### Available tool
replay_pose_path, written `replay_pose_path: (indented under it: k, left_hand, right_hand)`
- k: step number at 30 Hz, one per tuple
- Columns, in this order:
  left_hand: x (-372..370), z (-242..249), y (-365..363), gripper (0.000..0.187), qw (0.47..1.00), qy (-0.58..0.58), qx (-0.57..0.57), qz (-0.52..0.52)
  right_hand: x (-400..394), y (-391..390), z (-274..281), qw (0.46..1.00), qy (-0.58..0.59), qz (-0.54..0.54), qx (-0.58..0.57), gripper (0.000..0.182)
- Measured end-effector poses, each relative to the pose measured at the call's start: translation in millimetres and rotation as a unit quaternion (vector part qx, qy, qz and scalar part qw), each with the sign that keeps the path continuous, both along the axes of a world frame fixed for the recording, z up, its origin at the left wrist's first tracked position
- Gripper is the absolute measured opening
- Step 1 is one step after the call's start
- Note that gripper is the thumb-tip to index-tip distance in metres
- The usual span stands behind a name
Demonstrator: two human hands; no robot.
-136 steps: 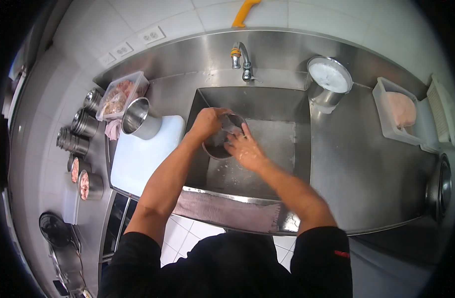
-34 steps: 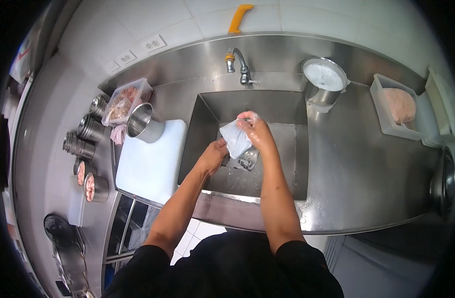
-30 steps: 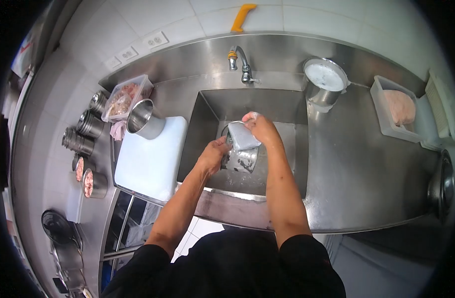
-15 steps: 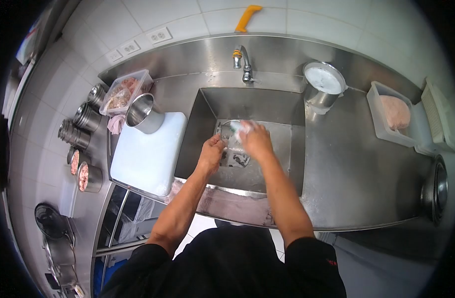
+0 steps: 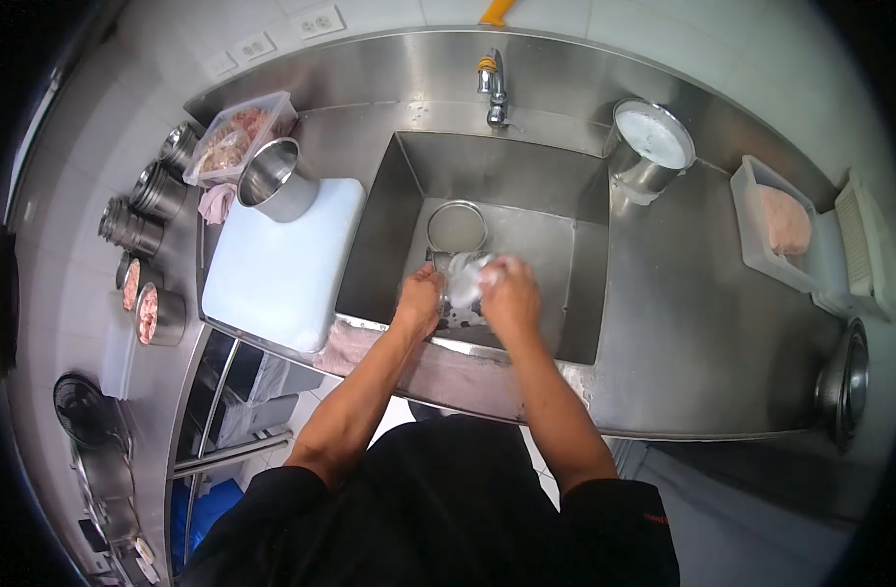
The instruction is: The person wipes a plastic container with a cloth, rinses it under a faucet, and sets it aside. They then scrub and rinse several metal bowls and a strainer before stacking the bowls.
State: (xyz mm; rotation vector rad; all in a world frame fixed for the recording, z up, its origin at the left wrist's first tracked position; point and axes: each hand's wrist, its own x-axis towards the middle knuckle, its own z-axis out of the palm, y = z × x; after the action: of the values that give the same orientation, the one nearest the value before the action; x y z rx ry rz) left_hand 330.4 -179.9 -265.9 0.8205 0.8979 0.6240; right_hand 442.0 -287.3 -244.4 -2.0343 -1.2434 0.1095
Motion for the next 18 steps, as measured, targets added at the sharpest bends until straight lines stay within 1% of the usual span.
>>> replay_pose_path:
  k: [1, 2, 4, 6, 7, 10, 13, 14, 15, 17, 18]
  left_hand:
    - [-1, 2, -3, 0.023, 1.000, -0.009, 0.008, -0.007]
    - [1, 4, -3, 0.024, 1.000, 0.011, 0.017, 0.006]
    - [6, 11, -9, 0.024, 0.998, 0.052, 0.030, 0.033]
    - [7, 12, -7, 0.025, 0.999, 0.005, 0.006, 0.041]
    - [3, 10, -10, 0.026, 0.999, -0.015, -0.009, 0.046]
    - [10, -3, -16, 0.027, 0.998, -0.009, 0.051, 0.038]
    - [3, -5, -7, 0.032, 0.999, -0.008, -0.013, 0.052]
    - [2, -6, -8, 0.033, 0.998, -0.011, -0.006, 0.057]
    - [2, -7, -8, 0.035, 0.998, -0.012, 0.001, 0.061]
    - [-1, 2, -14, 0.038, 0.997, -0.024, 0.001, 0.076]
    - [1, 21, -15, 0.040, 0.996, -0.036, 0.000, 0.086]
  right_hand:
    - [11, 8, -1, 1.000, -0.002, -0.026, -0.009, 0.018]
    - [16, 12, -2, 0.998, -0.003, -0.053, -0.016, 0.019]
    - [-4, 5, 0, 1.000, -0.020, -0.024, -0.001, 0.017]
    - [-23, 3, 4, 0.999, -0.033, 0.004, 0.012, 0.016]
    - [-13, 3, -2, 1.000, -0.011, -0.011, 0.002, 0.016]
    - [15, 13, 1, 0.994, 0.006, -0.084, -0.072, 0.016]
    - [-19, 8, 2, 0.999, -0.007, -0.030, -0.018, 0.014]
    - [-28, 7, 1, 1.000, -0.007, -0.010, -0.001, 0.013]
    - [-15, 8, -14, 0.999, -0.028, -0.039, 0.012, 0.012]
    - [8, 7, -8, 0.991, -0.017, -0.087, -0.104, 0.014]
    - [15, 10, -3, 0.981, -0.015, -0.112, -0.157, 0.014]
